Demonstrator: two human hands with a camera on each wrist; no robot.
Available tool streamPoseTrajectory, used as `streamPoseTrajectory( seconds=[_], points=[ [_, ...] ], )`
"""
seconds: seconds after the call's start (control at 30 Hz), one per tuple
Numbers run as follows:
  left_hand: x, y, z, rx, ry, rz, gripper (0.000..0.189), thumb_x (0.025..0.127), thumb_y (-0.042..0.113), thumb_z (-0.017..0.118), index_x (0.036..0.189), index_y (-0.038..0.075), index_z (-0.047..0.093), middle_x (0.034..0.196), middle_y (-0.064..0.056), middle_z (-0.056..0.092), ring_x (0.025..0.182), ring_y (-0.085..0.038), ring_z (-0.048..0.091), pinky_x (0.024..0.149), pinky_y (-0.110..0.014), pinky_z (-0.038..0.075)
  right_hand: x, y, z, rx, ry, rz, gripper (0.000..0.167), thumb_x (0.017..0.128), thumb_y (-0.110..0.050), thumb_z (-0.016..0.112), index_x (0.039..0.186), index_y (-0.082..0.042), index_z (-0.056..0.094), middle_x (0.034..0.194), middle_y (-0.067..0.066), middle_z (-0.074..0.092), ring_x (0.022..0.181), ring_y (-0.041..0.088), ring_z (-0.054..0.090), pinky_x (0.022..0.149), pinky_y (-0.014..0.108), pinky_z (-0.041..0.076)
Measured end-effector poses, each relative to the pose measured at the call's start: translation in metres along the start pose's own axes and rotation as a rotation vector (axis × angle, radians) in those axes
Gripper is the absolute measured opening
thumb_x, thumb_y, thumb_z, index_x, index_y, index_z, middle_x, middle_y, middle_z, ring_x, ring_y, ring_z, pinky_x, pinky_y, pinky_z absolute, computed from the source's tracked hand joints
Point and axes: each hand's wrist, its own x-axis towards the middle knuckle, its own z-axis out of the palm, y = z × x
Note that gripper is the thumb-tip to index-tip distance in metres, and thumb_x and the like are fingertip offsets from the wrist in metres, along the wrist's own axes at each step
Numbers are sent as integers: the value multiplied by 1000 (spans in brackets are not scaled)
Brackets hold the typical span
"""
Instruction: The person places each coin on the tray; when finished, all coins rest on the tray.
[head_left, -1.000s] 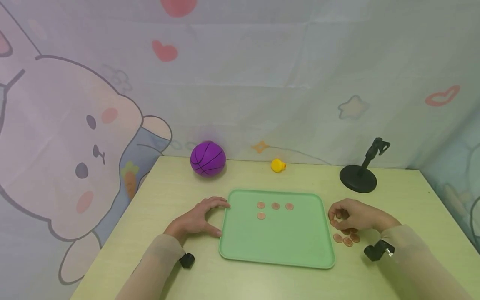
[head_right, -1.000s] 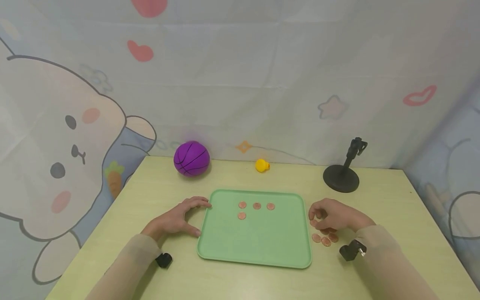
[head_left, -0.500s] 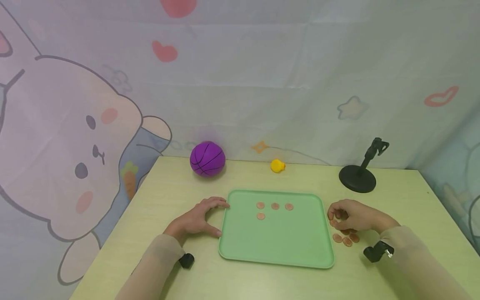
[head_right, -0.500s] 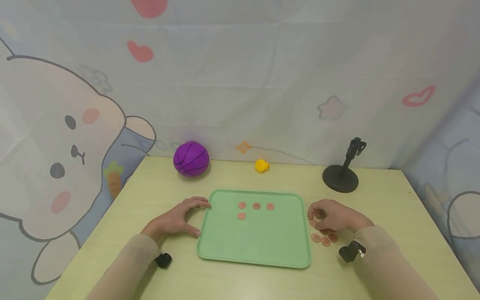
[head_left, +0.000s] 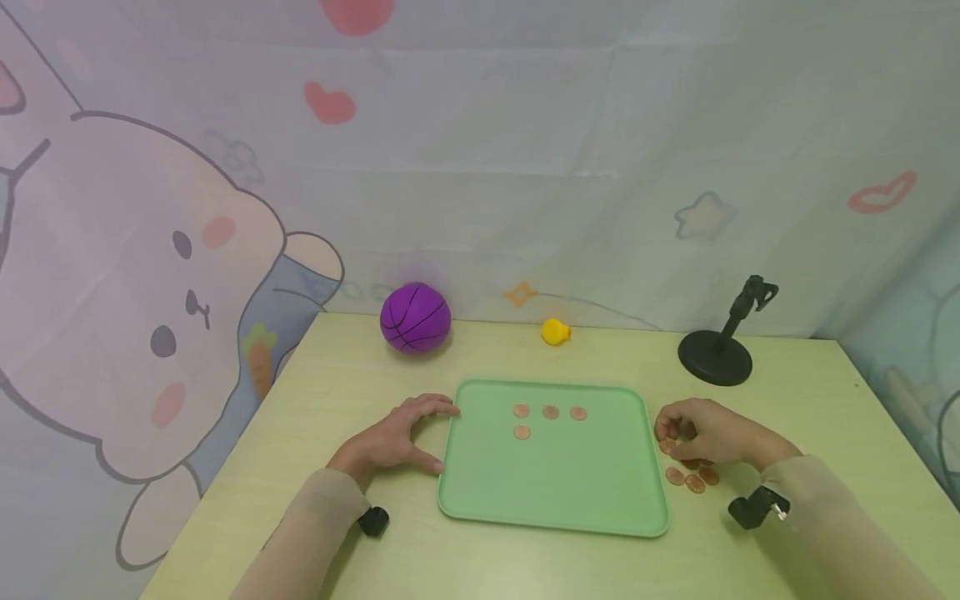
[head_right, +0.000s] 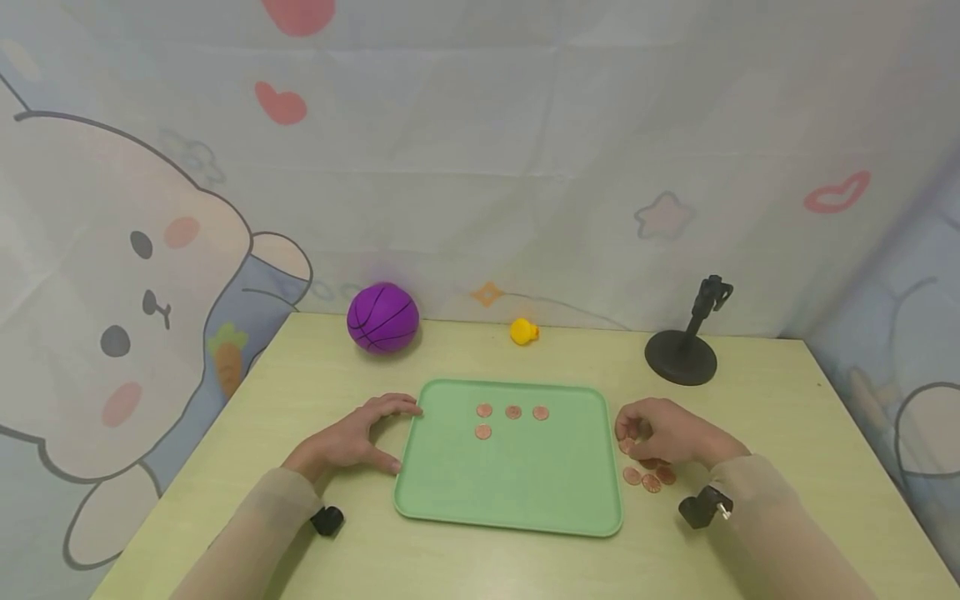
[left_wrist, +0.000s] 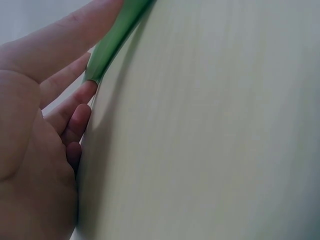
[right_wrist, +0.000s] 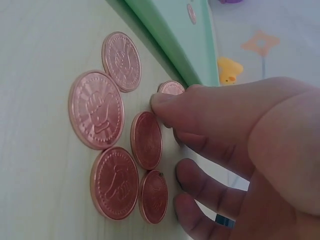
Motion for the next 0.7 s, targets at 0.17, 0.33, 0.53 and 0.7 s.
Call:
streamPoseTrajectory(
  seconds=[0.17,0.33,0.53,0.7],
  points=[
    [0,0,0,-13,3,-4,82,72,29,98,144,26,61,163,-1,39,154,-31,25,124,-63,15,0,0,0,-24,19,-2,10,95,0,72,99,-7,67,82,6,63,59,16,60,55,27,51],
    [0,-1,0,-21,6,-5,82,71,29,99,144,28,61,163,-1,39,154,-31,25,125,-64,14,0,2,0,-59,37,4,14,92,0,75,101,-9,69,76,1,61,60,14,59,57,26,50],
    [0,-3,2,-29,10,3,82,71,28,99,144,28,61,163,-1,40,154,-31,26,124,-64,15,-1,3,0,-115,63,-15,21,85,3,77,101,-10,73,80,-2,63,68,11,59,64,25,50],
    [0,-3,1,-32,12,8,82,70,28,99,144,28,61,163,-1,40,154,-31,26,124,-63,15,-3,3,-3,-95,71,-15,21,85,3,76,103,-9,74,79,1,65,68,12,61,62,25,51]
  ],
)
